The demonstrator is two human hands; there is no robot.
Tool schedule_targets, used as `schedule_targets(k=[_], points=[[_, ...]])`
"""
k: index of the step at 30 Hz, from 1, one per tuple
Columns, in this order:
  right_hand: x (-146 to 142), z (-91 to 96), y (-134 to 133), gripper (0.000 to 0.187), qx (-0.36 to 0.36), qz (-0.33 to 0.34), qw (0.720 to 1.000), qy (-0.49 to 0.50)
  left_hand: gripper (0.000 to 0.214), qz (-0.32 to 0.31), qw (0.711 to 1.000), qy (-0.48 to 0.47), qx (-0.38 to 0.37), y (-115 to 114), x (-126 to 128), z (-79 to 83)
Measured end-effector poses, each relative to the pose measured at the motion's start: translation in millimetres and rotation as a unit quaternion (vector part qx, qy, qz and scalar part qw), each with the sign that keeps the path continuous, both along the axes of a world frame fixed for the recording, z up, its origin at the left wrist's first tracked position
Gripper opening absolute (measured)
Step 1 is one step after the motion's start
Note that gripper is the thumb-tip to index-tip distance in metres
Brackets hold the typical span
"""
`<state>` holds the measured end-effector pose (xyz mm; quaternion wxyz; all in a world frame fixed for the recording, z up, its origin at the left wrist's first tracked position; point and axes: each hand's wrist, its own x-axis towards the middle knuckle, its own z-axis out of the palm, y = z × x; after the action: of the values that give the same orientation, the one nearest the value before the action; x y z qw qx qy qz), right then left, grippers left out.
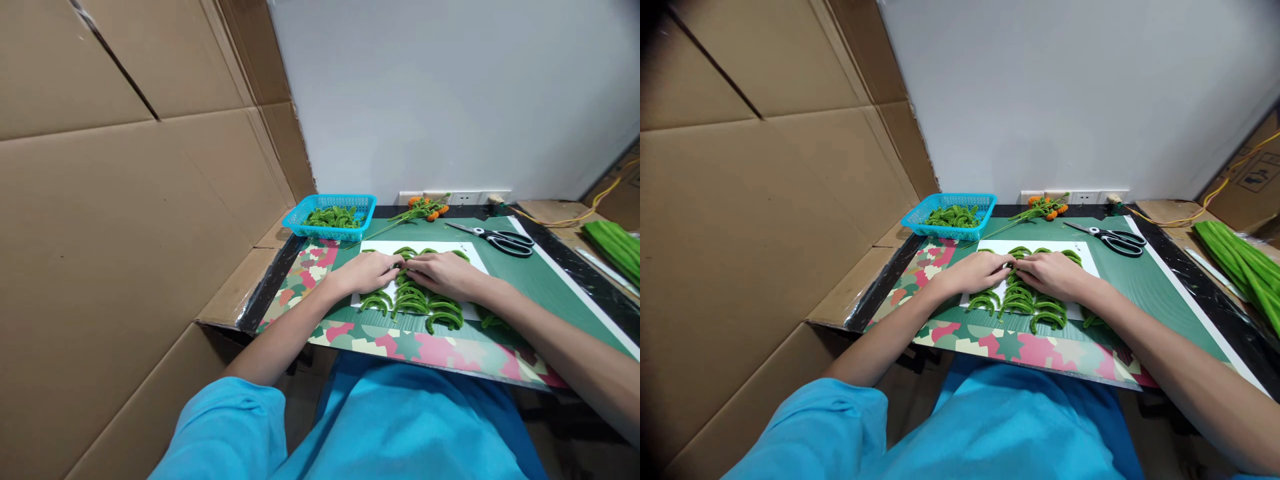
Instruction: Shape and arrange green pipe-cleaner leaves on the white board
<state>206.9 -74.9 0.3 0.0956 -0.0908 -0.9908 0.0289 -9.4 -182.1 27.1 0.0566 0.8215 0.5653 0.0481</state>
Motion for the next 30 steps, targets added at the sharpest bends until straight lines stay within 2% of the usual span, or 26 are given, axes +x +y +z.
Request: schedule_targets(k=[30], points=[[0.8, -3.3, 1.4, 0.034, 0.005, 0.006, 1.000, 0.009, 0.027, -0.003, 1.000, 0.008, 0.004, 1.2, -0.4, -2.7]])
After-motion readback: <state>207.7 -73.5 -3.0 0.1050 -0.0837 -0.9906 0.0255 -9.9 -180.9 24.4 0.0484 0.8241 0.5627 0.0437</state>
